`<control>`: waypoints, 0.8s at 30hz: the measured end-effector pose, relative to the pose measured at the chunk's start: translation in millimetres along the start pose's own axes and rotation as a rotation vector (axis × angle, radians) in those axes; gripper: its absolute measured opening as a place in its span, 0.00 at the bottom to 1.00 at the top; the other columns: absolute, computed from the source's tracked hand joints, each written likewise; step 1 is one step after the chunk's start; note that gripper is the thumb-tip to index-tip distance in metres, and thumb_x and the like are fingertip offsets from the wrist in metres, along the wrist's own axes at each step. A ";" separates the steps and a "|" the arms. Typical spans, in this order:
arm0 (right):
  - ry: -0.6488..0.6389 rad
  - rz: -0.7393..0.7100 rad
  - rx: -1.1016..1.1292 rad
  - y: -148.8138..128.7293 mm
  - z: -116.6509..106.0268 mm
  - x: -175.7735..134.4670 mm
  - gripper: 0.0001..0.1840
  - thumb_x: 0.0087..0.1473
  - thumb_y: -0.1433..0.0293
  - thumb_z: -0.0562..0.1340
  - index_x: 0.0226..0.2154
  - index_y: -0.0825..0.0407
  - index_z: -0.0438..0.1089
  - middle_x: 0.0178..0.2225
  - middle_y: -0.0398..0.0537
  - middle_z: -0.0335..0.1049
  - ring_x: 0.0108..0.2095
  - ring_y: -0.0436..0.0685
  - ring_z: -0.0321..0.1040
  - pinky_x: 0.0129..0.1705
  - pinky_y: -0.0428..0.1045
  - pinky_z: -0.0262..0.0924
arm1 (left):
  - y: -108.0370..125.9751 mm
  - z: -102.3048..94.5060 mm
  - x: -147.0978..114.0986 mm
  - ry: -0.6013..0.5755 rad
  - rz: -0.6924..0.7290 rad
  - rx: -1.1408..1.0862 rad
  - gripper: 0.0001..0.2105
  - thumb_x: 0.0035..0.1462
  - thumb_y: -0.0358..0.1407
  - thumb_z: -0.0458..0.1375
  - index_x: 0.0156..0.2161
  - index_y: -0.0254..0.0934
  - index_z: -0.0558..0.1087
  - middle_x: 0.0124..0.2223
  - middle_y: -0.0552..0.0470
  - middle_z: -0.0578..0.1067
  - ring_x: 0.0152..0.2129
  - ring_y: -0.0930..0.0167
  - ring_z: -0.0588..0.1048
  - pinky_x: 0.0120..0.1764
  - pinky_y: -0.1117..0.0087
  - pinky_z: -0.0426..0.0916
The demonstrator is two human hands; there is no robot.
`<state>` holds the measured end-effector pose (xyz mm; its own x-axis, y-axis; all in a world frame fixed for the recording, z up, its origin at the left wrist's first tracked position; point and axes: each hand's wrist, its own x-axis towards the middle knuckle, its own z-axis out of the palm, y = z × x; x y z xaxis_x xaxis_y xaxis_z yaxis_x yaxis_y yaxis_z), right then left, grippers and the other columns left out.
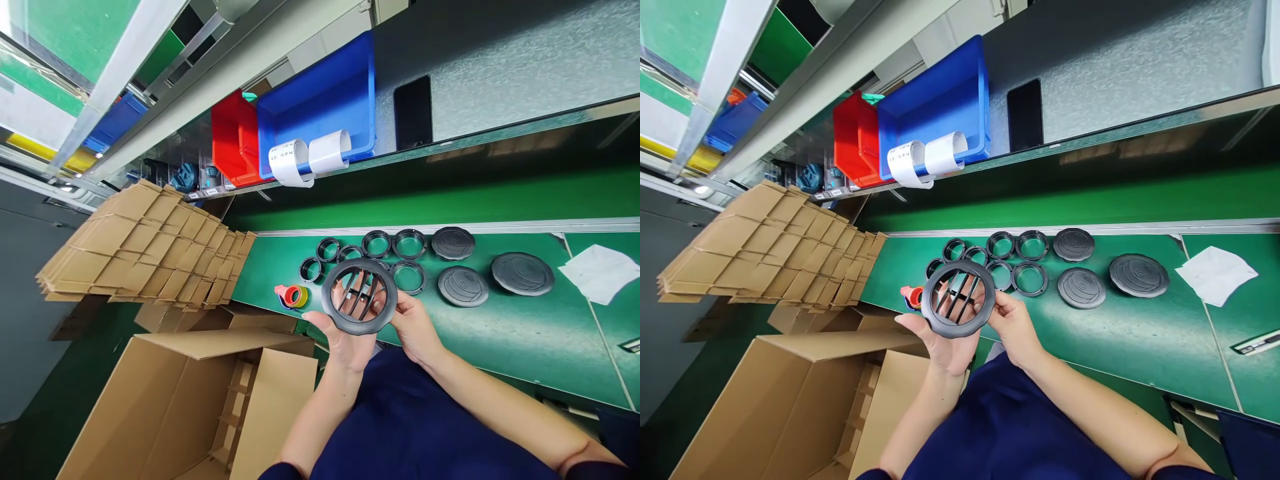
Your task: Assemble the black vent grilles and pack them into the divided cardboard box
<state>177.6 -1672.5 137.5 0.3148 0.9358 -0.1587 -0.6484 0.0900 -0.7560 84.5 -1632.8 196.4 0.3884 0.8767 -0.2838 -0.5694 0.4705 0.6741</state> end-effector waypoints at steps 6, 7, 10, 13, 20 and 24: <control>0.008 -0.003 0.059 10.6 4.2 -1.4 0.12 0.48 0.62 0.74 0.35 0.48 0.79 0.34 0.44 0.75 0.35 0.55 0.66 0.41 0.48 0.62 | -0.7 -4.6 -4.9 -0.036 0.007 0.031 0.37 0.42 0.71 0.58 0.53 0.54 0.73 0.61 0.51 0.71 0.63 0.51 0.61 0.61 0.46 0.60; 0.008 -0.005 0.063 11.9 4.3 -1.6 0.12 0.48 0.62 0.74 0.36 0.48 0.79 0.35 0.44 0.75 0.36 0.55 0.66 0.42 0.48 0.62 | -0.8 -4.5 -5.1 -0.045 0.013 0.037 0.37 0.41 0.70 0.59 0.54 0.54 0.73 0.60 0.50 0.71 0.63 0.51 0.61 0.62 0.47 0.60; 0.005 -0.029 0.073 14.4 3.8 -2.0 0.12 0.48 0.62 0.74 0.35 0.49 0.79 0.34 0.44 0.74 0.36 0.55 0.66 0.42 0.48 0.62 | -1.0 -3.3 -5.1 -0.052 0.035 0.038 0.37 0.43 0.71 0.57 0.52 0.51 0.75 0.59 0.49 0.73 0.61 0.52 0.64 0.62 0.48 0.60; -0.008 -0.054 0.096 16.2 3.0 -2.4 0.10 0.48 0.64 0.75 0.34 0.49 0.79 0.31 0.42 0.73 0.35 0.53 0.65 0.40 0.46 0.62 | -0.7 -3.5 -4.8 -0.040 0.022 0.015 0.35 0.44 0.71 0.57 0.49 0.50 0.76 0.57 0.48 0.74 0.60 0.54 0.66 0.62 0.49 0.60; -0.024 -0.056 0.109 16.5 5.5 -1.9 0.08 0.50 0.66 0.74 0.31 0.50 0.77 0.30 0.40 0.70 0.33 0.51 0.63 0.40 0.45 0.61 | 1.1 -5.1 -4.2 -0.028 0.031 0.011 0.36 0.44 0.71 0.56 0.49 0.50 0.76 0.57 0.48 0.74 0.61 0.54 0.65 0.62 0.49 0.60; -0.071 -0.065 0.035 15.2 2.1 -0.1 0.06 0.53 0.66 0.70 0.33 0.50 0.76 0.31 0.42 0.71 0.35 0.53 0.65 0.42 0.47 0.62 | 3.9 -6.6 -1.6 -0.018 -0.006 0.003 0.34 0.42 0.69 0.61 0.49 0.50 0.76 0.57 0.49 0.74 0.61 0.52 0.64 0.62 0.48 0.58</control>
<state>166.3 -1670.5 127.4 0.3080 0.9493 -0.0635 -0.6526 0.1622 -0.7401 76.9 -1631.7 195.0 0.4048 0.8720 -0.2754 -0.5648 0.4752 0.6747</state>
